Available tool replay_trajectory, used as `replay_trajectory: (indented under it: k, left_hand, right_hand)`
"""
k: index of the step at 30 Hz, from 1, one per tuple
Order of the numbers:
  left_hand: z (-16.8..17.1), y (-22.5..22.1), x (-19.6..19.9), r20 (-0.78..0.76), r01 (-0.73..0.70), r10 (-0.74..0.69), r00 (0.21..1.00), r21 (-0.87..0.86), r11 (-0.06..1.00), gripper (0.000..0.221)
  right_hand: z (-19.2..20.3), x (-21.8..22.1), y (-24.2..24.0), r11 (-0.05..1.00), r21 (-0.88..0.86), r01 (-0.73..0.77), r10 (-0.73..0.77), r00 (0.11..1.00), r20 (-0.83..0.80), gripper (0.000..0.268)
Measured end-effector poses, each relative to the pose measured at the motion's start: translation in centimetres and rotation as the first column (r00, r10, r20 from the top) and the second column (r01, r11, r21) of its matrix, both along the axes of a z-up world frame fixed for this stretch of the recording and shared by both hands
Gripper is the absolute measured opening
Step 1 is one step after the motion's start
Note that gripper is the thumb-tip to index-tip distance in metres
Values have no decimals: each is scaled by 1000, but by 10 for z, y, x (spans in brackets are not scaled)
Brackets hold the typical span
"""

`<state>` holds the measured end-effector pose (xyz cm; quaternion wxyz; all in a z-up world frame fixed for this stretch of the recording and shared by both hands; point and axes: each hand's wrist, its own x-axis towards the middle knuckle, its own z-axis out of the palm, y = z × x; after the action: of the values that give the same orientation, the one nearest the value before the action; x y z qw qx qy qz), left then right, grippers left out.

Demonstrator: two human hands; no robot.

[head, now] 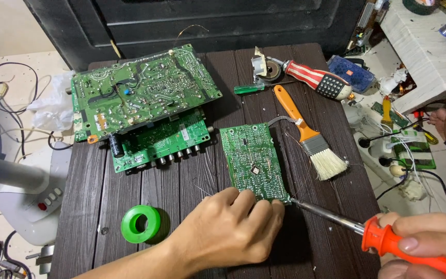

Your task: The person solders components onto a printed circuit board by hand, holding the circuit board in one hand and applying a handheld soldering iron to the components with the other.

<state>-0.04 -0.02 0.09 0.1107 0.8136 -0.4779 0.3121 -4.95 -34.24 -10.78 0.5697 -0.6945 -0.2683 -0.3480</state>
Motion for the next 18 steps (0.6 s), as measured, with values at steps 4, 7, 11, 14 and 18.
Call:
replay_trajectory:
  k: [4, 7, 11, 14, 18]
  left_hand:
    - [-1, 0, 1, -3, 7, -7, 1000, 16, 1000, 13]
    - [-2, 0, 1, -5, 10, -10, 1000, 4, 1000, 13]
    - [-1, 0, 0, -9, 6, -6, 1000, 7, 1000, 13]
    - [-1, 0, 0, -10, 6, -6, 1000, 3, 1000, 13]
    - [-1, 0, 1, -1, 4, -4, 1000, 7, 1000, 13]
  right_hand:
    - [-40, -24, -93, 807, 589, -52, 520, 536, -665, 12]
    - [-14, -19, -30, 993, 99, -61, 89, 947, -309, 24]
    - [15, -6, -6, 998, -59, -16, 8, 990, -138, 24]
    - [30, 1, -1, 988, -106, -114, 99, 985, -142, 29]
    - [-5, -4, -4, 990, -95, 103, -103, 995, 4, 36]
